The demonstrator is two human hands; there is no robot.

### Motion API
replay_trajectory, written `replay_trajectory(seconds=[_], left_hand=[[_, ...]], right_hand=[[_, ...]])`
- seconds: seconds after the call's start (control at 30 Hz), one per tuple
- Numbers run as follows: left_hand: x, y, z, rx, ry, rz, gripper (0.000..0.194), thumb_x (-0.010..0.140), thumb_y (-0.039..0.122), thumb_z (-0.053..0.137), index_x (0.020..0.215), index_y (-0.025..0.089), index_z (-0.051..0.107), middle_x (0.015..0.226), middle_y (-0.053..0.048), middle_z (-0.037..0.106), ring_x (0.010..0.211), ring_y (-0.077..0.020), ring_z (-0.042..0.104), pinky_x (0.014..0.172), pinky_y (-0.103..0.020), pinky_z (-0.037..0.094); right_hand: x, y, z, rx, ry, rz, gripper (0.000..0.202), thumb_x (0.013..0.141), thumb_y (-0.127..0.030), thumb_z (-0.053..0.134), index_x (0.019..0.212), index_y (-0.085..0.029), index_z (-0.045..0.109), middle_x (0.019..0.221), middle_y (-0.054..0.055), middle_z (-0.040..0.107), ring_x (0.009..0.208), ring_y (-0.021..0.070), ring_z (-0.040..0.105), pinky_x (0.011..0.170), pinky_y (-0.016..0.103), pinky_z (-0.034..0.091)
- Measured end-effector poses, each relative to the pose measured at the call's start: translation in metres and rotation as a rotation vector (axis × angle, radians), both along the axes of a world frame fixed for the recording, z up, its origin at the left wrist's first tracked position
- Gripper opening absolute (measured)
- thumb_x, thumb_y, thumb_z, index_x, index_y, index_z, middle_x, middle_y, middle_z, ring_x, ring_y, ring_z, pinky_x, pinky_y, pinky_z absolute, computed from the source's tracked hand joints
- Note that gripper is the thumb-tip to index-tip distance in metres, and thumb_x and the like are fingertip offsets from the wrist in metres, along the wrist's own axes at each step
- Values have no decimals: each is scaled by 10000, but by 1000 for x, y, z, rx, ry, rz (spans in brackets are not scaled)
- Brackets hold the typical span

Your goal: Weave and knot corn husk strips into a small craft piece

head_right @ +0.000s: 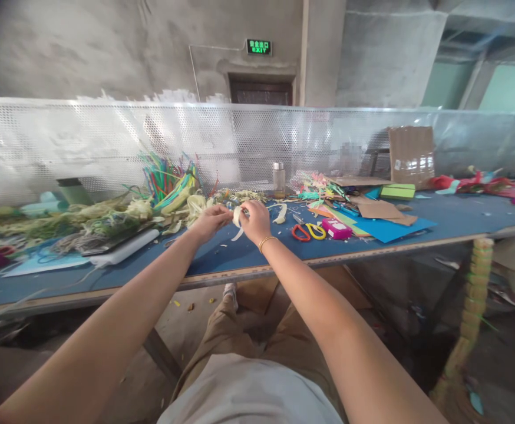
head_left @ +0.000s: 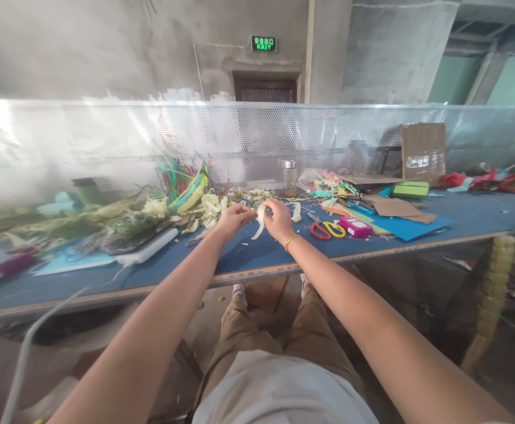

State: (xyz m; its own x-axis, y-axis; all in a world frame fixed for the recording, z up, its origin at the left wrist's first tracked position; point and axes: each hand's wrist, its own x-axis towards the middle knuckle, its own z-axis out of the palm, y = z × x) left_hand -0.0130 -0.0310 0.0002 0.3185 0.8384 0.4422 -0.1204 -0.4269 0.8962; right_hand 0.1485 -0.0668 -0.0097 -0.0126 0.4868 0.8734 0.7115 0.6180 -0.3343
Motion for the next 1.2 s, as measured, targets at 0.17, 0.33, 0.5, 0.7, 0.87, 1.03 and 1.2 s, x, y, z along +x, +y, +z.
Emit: replay_trajectory(seconds=[0.17,0.33,0.5,0.7,0.87,1.03,1.2], left_hand=[[0,-1,0,146,114,19,283,607,354,787,697,156,608,625,12,598,572,-91,506,568,-234,372],[-1,0,-1,216,146,2,288,626,362,773,757,149,628,684,-4,617,636,-112,541,621,-247,401],[-1,1,-2,245,129,-1,299,600,323,792,792,163,630,730,-5,625,670,-116,556,657,-249,425],[2,-4,1,191,84,39,263,582,303,795,724,163,623,706,0,616,644,-104,543,638,-231,415],[1,-6,4,134,34,-11,248,580,265,797,719,159,622,694,7,617,639,-96,553,646,-229,421],[-2,-7,6,-26,-26,-97,250,567,222,802,728,162,620,660,26,592,592,-76,537,597,-214,422],[-3,-5,8,-159,-117,-91,266,541,189,808,711,166,605,645,28,583,575,-69,540,589,-203,450]], right_hand=[[3,12,-6,-231,154,86,101,772,-223,470,810,-208,563,812,34,617,774,189,555,731,302,415],[2,14,-6,-305,216,168,64,731,-245,476,739,-207,526,744,8,588,739,172,539,706,283,419],[1,15,-8,-334,314,247,78,721,-272,484,711,-203,518,690,-16,562,688,150,518,675,266,416],[-2,15,-9,-488,439,373,125,695,-310,498,663,-196,539,640,-29,544,618,131,476,584,242,380],[-2,19,-10,-555,604,398,130,684,-292,501,629,-193,565,649,-6,598,621,144,533,599,262,421],[5,25,-15,-546,690,270,246,747,-389,485,613,-192,545,660,34,616,630,156,567,633,283,450],[14,25,-15,-328,637,-100,228,714,-426,564,753,-204,530,729,45,598,689,192,556,686,326,444]])
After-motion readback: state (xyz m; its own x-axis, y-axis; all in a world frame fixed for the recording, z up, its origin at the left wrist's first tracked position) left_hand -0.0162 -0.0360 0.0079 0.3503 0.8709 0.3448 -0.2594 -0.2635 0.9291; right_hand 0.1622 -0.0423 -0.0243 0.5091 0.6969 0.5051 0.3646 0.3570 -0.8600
